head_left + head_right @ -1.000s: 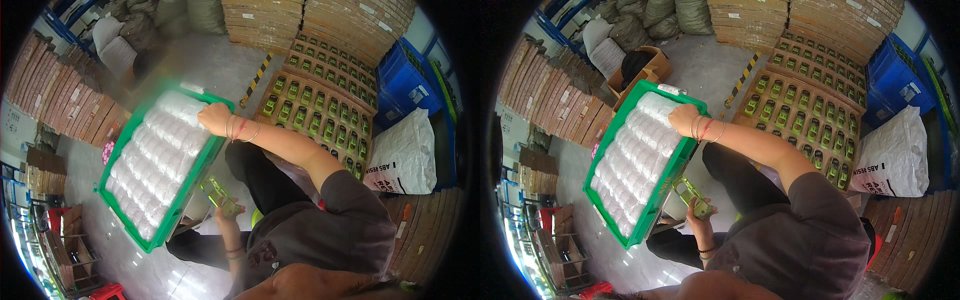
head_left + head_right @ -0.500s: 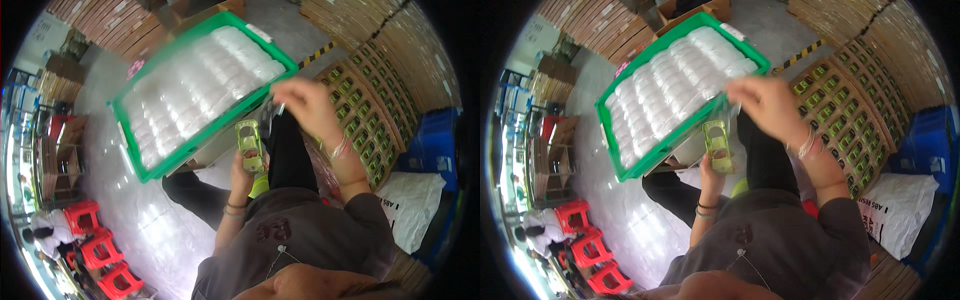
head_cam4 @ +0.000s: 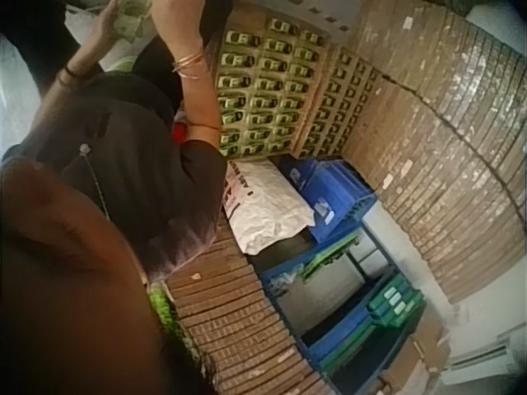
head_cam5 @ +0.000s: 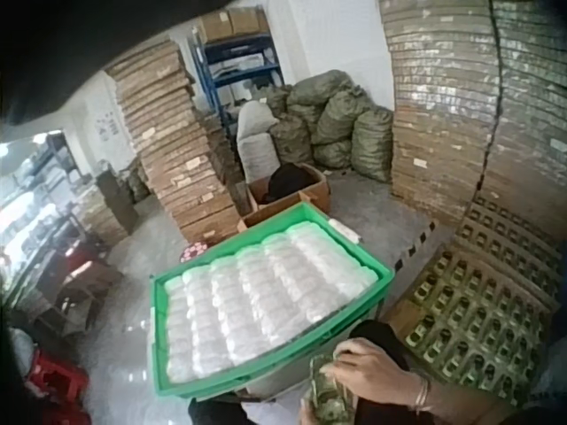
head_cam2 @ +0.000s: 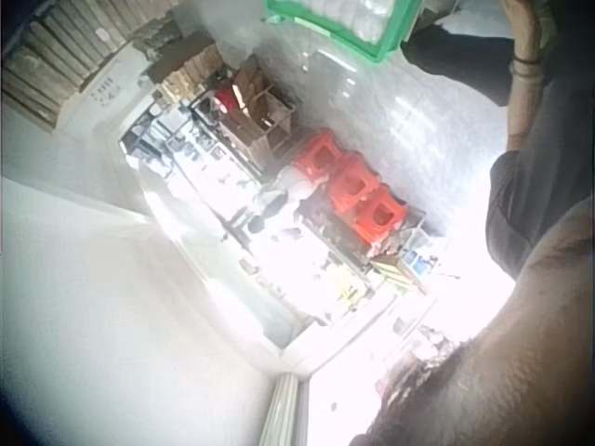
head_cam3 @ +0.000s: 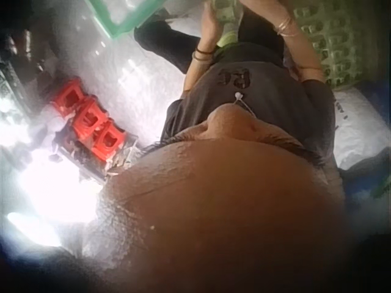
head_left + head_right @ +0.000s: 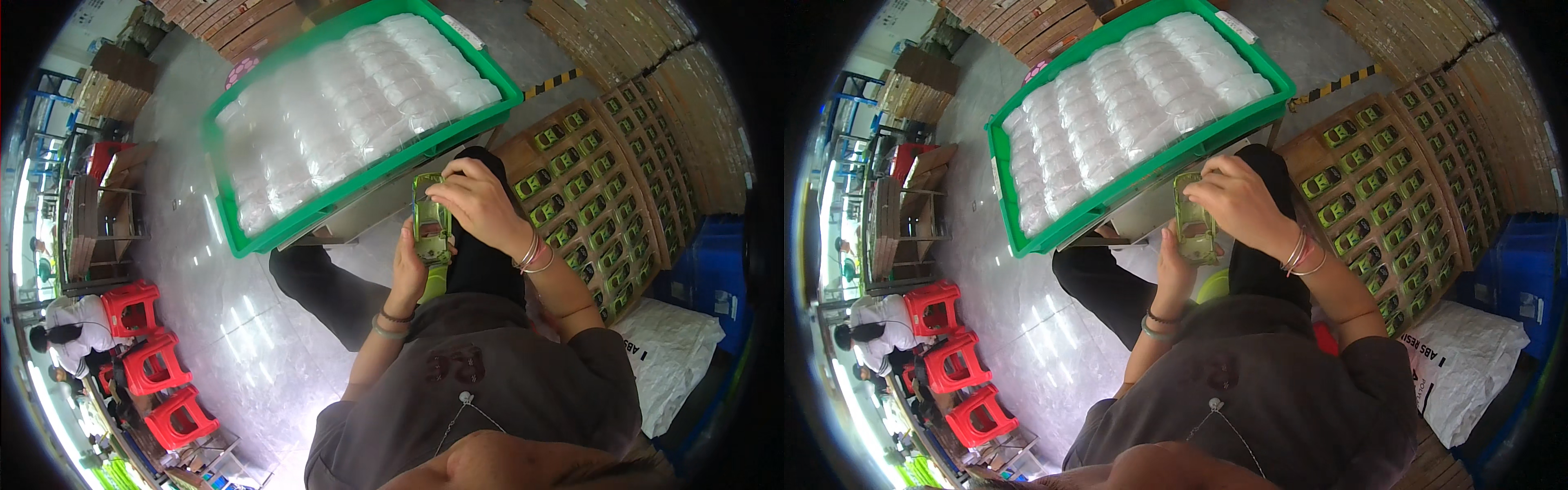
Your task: The person repeatedly picks small green plastic items from a tray, wraps each one in a clear plastic bag, and places the wrapped item into a cardboard box. The process is performed one at a time in a repetitive loop.
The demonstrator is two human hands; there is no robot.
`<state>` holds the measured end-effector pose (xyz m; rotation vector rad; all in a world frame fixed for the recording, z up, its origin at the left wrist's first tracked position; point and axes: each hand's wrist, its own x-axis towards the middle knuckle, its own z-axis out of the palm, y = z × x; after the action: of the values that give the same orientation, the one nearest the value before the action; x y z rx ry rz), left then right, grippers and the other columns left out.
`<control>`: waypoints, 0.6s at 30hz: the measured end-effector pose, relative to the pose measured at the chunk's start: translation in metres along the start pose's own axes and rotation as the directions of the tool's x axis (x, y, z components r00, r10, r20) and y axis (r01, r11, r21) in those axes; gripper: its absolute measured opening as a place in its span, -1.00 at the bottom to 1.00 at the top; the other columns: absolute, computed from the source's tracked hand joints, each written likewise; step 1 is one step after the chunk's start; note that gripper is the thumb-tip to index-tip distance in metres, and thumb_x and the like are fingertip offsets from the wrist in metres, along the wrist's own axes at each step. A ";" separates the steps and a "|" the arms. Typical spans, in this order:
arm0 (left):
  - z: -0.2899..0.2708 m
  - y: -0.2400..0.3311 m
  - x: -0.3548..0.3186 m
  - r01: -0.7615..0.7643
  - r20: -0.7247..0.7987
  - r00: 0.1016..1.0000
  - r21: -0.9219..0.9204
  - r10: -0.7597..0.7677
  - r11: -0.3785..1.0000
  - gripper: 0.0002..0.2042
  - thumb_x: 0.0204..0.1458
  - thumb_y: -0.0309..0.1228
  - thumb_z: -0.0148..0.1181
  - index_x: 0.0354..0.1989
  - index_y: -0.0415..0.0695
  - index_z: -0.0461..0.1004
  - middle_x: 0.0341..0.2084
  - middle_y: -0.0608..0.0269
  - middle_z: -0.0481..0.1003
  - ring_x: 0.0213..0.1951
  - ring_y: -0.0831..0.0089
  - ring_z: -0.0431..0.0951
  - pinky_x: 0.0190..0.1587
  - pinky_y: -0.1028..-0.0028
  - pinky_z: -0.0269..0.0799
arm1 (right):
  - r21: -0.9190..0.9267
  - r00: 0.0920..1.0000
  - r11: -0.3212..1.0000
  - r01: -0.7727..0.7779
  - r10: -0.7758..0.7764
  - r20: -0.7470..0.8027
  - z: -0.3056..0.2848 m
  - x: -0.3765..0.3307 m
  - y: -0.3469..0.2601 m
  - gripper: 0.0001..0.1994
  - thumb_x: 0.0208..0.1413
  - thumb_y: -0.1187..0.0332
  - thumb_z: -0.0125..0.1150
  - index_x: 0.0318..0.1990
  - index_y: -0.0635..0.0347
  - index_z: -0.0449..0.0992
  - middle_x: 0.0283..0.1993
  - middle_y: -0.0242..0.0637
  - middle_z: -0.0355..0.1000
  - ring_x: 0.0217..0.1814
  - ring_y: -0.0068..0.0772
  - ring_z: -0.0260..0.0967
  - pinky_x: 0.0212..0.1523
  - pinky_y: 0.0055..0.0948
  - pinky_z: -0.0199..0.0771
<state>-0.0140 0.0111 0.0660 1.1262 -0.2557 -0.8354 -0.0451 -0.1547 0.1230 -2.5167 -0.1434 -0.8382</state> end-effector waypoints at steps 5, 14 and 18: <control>-0.001 -0.003 -0.001 0.029 0.046 0.998 0.022 -0.030 0.999 -0.42 0.27 0.04 -0.53 0.11 -0.23 0.19 -0.36 0.07 0.45 -0.44 0.36 0.55 -0.40 0.49 0.47 | 0.270 0.969 0.937 -0.223 0.182 0.166 0.006 0.001 0.020 -0.88 0.02 0.36 0.21 -0.29 0.12 0.58 -0.30 -0.23 0.39 -0.19 -0.24 0.34 -0.13 -0.32 0.35; -0.003 -0.007 0.001 0.020 -0.029 0.999 0.032 -0.019 0.999 -0.39 0.27 0.05 -0.54 0.14 -0.24 0.17 -0.36 0.09 0.44 -0.44 0.36 0.55 -0.38 0.47 0.48 | 0.336 0.953 0.893 -0.300 0.294 0.071 0.026 -0.009 0.016 -0.88 0.00 0.37 0.25 -0.29 0.13 0.57 -0.31 -0.28 0.39 -0.18 -0.24 0.34 -0.15 -0.34 0.36; -0.004 -0.004 0.003 0.003 0.007 1.000 0.027 -0.004 1.000 -0.41 0.28 0.04 -0.52 0.15 -0.24 0.16 -0.34 0.08 0.43 -0.43 0.36 0.55 -0.36 0.48 0.48 | 0.272 0.969 0.930 -0.246 0.233 0.082 0.022 -0.007 0.019 -0.86 -0.03 0.42 0.25 -0.27 0.14 0.58 -0.29 -0.29 0.39 -0.11 -0.24 0.33 -0.06 -0.31 0.34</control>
<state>-0.0119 0.0115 0.0598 1.1500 -0.2713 -0.8411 -0.0340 -0.1601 0.0957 -2.2316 0.0291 -0.6115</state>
